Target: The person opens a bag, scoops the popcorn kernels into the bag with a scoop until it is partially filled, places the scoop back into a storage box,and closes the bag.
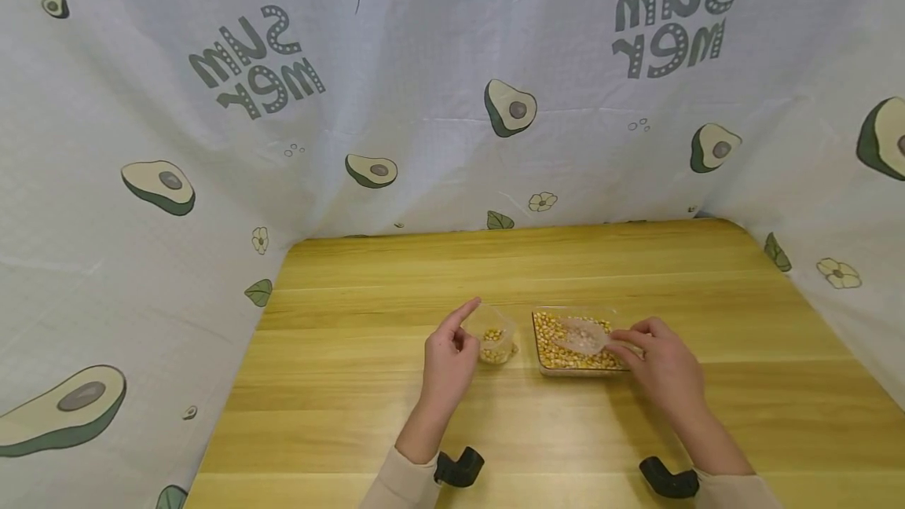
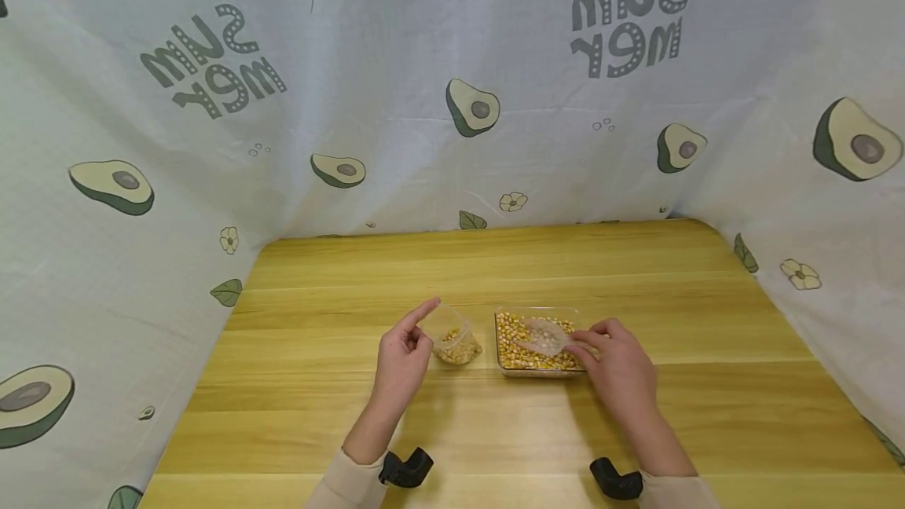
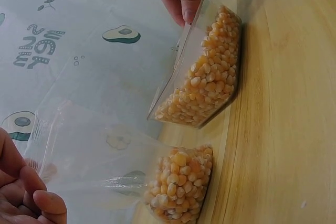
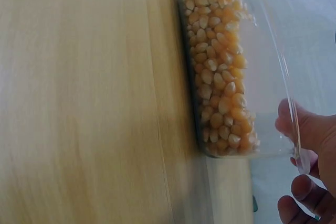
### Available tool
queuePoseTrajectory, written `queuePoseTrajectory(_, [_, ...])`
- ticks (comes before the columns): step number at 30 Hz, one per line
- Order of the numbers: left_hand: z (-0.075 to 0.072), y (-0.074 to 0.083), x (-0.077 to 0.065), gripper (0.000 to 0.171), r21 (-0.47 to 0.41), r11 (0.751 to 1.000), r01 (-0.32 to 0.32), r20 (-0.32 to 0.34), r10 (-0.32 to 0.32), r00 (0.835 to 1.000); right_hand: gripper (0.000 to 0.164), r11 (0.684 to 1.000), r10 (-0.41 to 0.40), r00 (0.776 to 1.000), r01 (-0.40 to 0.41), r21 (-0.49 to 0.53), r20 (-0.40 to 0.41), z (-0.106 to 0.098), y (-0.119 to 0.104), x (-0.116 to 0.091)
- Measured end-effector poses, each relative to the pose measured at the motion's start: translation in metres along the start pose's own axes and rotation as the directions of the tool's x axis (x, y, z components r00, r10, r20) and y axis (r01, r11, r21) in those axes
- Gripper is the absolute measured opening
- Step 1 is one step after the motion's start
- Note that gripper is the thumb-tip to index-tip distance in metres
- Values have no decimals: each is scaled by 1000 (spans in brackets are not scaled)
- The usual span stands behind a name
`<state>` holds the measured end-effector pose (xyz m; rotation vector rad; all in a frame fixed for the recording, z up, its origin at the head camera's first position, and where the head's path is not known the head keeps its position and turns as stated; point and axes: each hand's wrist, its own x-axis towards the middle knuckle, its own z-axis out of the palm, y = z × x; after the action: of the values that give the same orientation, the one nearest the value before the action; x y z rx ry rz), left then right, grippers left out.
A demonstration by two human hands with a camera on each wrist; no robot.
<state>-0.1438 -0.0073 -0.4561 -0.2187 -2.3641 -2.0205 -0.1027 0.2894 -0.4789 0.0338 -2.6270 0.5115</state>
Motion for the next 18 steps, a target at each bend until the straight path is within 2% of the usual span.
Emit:
queuePoseTrajectory(12, [0,0,0,57,9,1000,5,-8,-5,1000,22,1000,-23,999,23,11,-30,5,2,0])
queuePoseTrajectory(18, [0,-1,0,58,13,1000,6,-8,-6,1000,22,998,-28,998,30,48,-54,9,6,-3])
